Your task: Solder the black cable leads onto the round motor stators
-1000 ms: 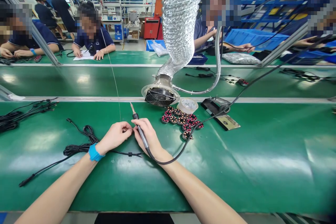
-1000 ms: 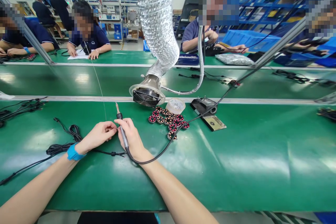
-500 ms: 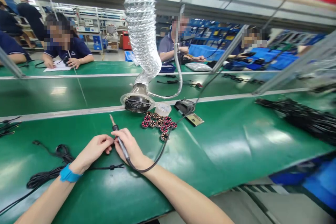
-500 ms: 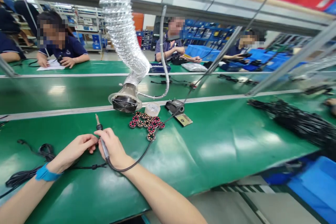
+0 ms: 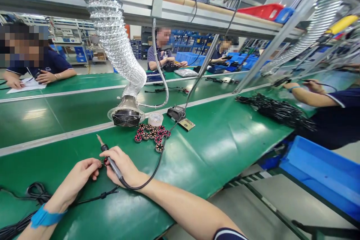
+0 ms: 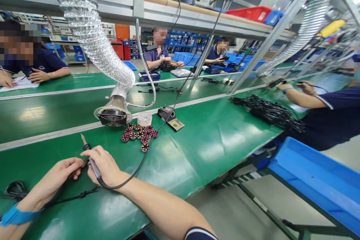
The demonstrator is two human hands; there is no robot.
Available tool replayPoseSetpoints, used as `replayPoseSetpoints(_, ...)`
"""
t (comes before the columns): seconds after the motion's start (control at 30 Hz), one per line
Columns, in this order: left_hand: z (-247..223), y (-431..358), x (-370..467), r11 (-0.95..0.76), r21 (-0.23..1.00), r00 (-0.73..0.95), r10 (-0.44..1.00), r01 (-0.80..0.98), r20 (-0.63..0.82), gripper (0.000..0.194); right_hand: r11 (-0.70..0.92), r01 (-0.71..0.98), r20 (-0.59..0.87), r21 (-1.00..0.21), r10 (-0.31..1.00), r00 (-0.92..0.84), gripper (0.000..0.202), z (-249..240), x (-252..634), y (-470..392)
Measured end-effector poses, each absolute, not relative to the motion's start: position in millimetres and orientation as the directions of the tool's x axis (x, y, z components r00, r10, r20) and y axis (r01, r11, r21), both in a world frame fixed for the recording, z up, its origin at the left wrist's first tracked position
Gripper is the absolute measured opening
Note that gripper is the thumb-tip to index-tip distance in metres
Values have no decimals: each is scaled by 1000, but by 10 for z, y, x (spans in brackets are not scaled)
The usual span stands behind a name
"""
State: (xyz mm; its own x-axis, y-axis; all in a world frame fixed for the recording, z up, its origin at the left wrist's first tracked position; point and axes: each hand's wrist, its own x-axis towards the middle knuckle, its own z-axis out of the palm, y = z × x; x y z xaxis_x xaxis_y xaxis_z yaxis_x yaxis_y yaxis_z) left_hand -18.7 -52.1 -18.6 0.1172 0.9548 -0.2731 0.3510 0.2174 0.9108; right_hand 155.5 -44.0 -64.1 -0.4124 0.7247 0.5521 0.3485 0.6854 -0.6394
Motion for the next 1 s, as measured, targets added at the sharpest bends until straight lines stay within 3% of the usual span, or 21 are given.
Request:
replayPoseSetpoints(0.27,-213,-530,-178,213,923,121,957,321,-263,36,667,253,575,-701,738,-353,47,-703,1536,-441)
replayPoseSetpoints(0.5,-244,-528,-196,238,927,115,953,290,-281,30,696,260,597,-670,712,-369,47,-700,1517,-447)
replayPoseSetpoints(0.63,-241,-531,-192,241,929,110,953,282,-281,31,647,250,599,-721,762,-246,48,-708,1440,-441)
replayPoseSetpoints(0.77,-233,-530,-187,239,925,110,953,294,-281,32,513,204,508,-834,858,-81,46,-725,1356,-441)
replayPoseSetpoints(1.0,-238,-520,-196,245,925,100,954,292,-284,33,503,236,496,-831,863,-95,49,-770,1373,-469)
